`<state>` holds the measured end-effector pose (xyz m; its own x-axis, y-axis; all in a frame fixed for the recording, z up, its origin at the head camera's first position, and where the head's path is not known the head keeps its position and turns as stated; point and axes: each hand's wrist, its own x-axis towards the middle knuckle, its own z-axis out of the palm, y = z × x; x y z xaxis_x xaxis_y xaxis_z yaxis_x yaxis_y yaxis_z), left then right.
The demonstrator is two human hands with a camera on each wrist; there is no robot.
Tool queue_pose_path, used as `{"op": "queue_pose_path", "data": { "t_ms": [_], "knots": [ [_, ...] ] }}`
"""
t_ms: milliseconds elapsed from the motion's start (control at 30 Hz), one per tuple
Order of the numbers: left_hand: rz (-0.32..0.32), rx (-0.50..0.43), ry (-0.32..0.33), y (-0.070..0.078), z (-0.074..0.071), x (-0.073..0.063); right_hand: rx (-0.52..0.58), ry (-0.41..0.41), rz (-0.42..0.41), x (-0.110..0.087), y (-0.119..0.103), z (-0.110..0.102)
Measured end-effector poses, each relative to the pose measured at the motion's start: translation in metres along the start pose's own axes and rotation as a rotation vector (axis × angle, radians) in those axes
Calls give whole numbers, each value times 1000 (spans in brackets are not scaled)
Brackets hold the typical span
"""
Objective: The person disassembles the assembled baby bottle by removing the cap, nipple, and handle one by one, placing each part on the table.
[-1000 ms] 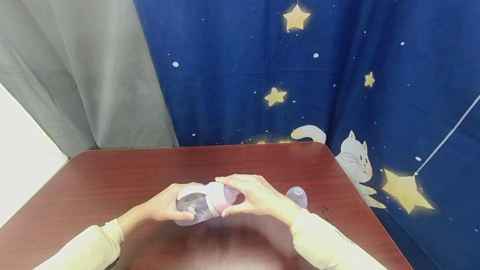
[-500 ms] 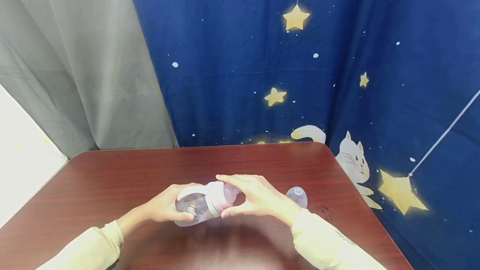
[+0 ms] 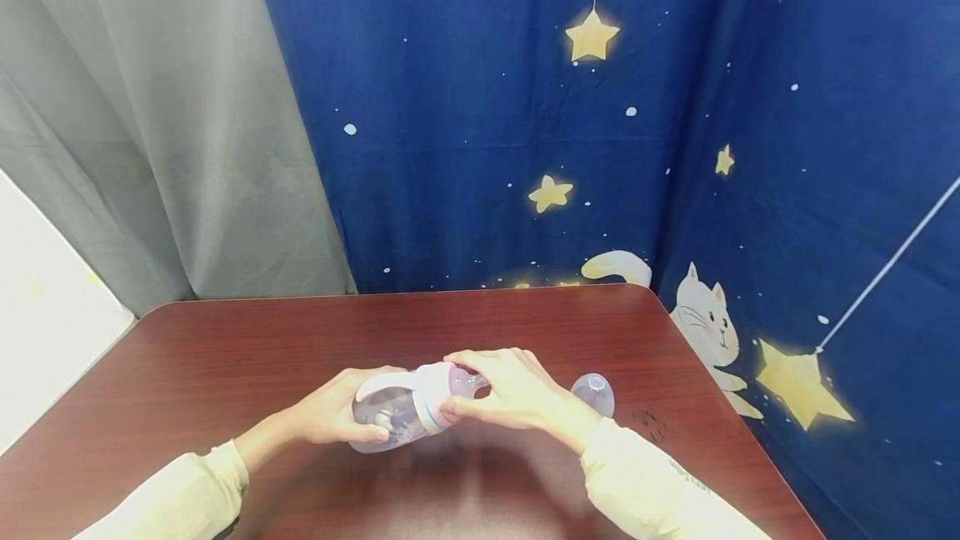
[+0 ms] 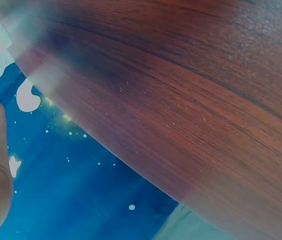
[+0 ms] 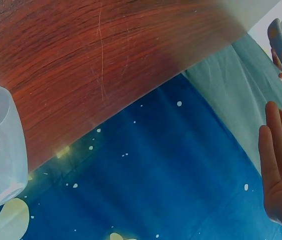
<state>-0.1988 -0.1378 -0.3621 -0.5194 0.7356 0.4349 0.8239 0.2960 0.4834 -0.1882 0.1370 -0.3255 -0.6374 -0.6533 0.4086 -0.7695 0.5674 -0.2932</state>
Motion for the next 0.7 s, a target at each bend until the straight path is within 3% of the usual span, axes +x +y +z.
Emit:
{"op": "queue_pose_path", "data": {
  "t_ms": [700],
  "knots": [
    [8, 20, -12, 0, 1, 1, 41, 1, -55, 0, 2, 1]
  ]
}}
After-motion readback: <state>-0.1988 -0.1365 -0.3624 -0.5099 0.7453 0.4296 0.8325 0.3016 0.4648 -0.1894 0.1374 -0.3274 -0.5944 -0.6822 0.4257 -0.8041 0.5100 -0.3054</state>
